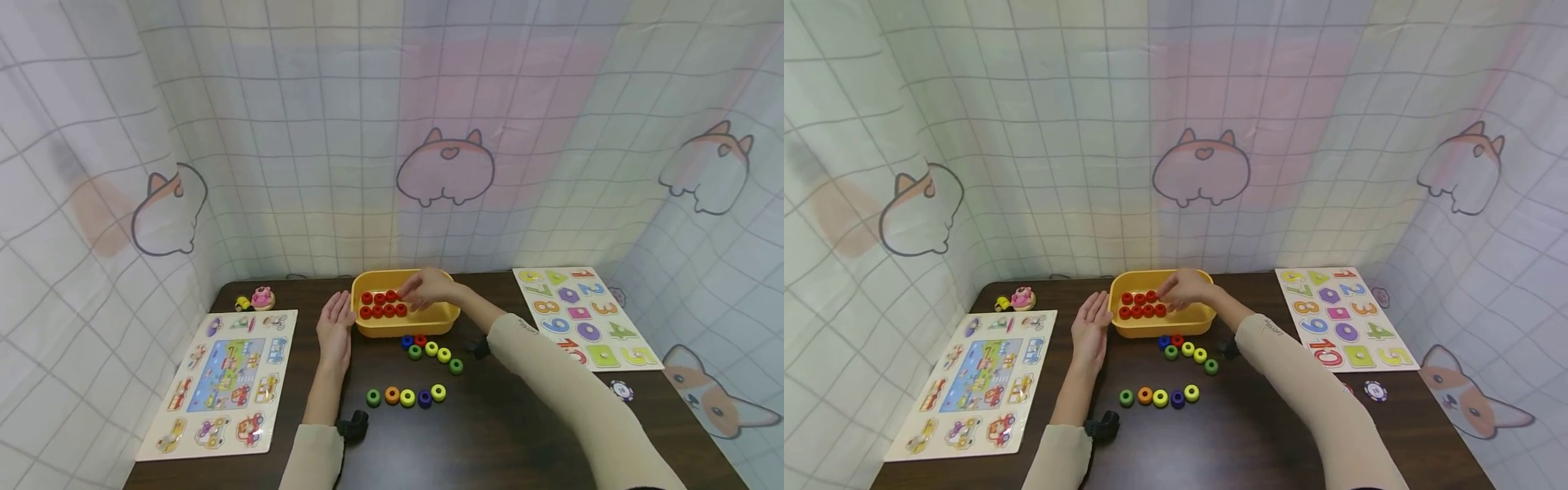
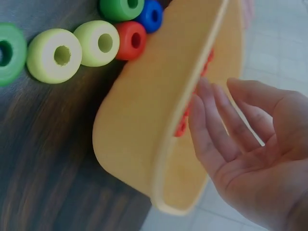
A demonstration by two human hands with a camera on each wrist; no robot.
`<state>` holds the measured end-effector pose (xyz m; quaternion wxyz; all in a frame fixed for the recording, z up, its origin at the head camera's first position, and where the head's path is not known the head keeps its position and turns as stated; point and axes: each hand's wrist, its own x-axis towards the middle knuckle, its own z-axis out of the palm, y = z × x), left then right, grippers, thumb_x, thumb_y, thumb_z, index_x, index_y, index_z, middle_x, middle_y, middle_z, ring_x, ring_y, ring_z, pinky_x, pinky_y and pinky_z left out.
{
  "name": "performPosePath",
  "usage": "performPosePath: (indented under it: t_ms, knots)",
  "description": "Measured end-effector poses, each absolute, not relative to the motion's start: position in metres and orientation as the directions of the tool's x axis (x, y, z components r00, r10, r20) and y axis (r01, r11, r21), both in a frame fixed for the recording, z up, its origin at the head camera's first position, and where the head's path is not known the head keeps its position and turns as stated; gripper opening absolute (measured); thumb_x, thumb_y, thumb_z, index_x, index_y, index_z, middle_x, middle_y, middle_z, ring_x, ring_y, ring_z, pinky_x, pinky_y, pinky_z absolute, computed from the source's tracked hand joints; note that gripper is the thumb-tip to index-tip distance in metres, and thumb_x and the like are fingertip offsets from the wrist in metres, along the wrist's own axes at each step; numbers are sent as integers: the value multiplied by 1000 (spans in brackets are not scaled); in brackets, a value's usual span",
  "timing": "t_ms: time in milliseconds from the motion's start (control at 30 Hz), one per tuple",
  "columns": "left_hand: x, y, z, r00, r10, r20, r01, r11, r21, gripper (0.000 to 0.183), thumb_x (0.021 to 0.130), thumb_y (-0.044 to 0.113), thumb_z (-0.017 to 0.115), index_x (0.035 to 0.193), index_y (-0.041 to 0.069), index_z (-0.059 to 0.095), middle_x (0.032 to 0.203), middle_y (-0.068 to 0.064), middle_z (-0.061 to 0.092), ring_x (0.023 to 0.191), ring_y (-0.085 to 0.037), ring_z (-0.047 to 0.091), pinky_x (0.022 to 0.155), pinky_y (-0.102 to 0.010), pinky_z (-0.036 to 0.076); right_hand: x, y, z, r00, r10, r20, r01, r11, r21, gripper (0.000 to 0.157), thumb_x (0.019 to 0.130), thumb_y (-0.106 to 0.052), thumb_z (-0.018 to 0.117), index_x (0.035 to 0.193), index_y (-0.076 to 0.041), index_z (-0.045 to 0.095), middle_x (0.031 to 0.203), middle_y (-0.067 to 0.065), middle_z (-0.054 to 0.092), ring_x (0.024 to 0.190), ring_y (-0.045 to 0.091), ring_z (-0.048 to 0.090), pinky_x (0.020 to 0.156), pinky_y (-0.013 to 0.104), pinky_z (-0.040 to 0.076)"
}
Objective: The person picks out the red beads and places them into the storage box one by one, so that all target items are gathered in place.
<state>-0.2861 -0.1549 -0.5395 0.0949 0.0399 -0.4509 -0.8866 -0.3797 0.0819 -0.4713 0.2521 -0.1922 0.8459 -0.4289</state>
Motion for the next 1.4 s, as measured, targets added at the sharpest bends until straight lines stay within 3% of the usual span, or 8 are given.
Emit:
performPosePath:
  t_ms: [267, 600, 700, 867, 1033, 1167, 1300, 1400]
  knots:
    - [-285, -155, -539, -979, -204, 6, 121, -555, 823, 60, 93, -18, 47, 147, 3, 33, 153, -18, 36, 142, -27, 35, 115, -41, 30, -350, 104, -448, -739, -635, -226, -135, 468, -873, 25, 93, -10, 67, 116, -1, 69, 108, 14, 72, 94, 41, 69, 83, 55, 55]
    - [-285, -155, -541, -979, -202, 23, 135, -565, 814, 60, 92, -19, 46, 147, 2, 33, 154, -22, 33, 143, -30, 33, 114, -41, 30, -315, 118, -454, -688, -688, -229, -249, 521, -817, 25, 92, -7, 66, 115, 0, 69, 105, 22, 71, 92, 40, 70, 77, 51, 58]
    - [-285, -155, -541, -981, -194, 24, 135, -584, 800, 61, 92, -20, 46, 147, 1, 32, 154, -23, 31, 143, -30, 33, 115, -41, 30, -307, 120, -458, -682, -690, -244, -286, 558, -779, 24, 91, -8, 67, 115, -3, 71, 108, 17, 72, 93, 36, 70, 73, 44, 60]
    - [-286, -155, -541, -982, -187, 38, 142, -583, 800, 61, 92, -19, 46, 148, 1, 31, 154, -23, 31, 143, -30, 33, 116, -43, 28, -299, 120, -464, -686, -681, -258, -348, 618, -705, 26, 91, -10, 68, 117, -7, 71, 113, 8, 72, 97, 18, 69, 78, 33, 59]
    - [-289, -156, -544, -981, -192, 40, 145, -572, 807, 60, 92, -20, 45, 147, 3, 33, 154, -22, 32, 142, -27, 35, 116, -44, 28, -297, 118, -470, -707, -666, -240, -407, 660, -632, 30, 91, -13, 68, 121, -10, 70, 115, 3, 71, 100, 10, 66, 86, 34, 57]
    - [-293, -155, -550, -974, -225, 19, 148, -571, 808, 59, 93, -19, 46, 146, 5, 36, 152, -17, 38, 139, -22, 40, 115, -40, 31, -294, 115, -476, -701, -675, -229, -483, 687, -543, 34, 92, -15, 66, 126, -12, 67, 116, 4, 69, 83, 11, 65, 77, 33, 56]
    - [-296, -152, -554, -966, -258, 27, 170, -551, 817, 57, 93, -17, 46, 145, 7, 39, 150, -16, 41, 137, -20, 43, 114, -39, 34, -292, 112, -485, -686, -700, -196, -555, 679, -482, 34, 95, -15, 62, 129, -11, 64, 115, 6, 68, 60, 9, 53, 65, 29, 48]
    - [-296, -151, -554, -965, -257, 44, 182, -544, 819, 57, 93, -17, 46, 145, 6, 38, 150, -16, 41, 138, -22, 42, 114, -40, 34, -291, 108, -494, -711, -690, -138, -569, 679, -464, 30, 95, -14, 63, 124, -11, 67, 110, 4, 70, 54, 7, 50, 61, 26, 46]
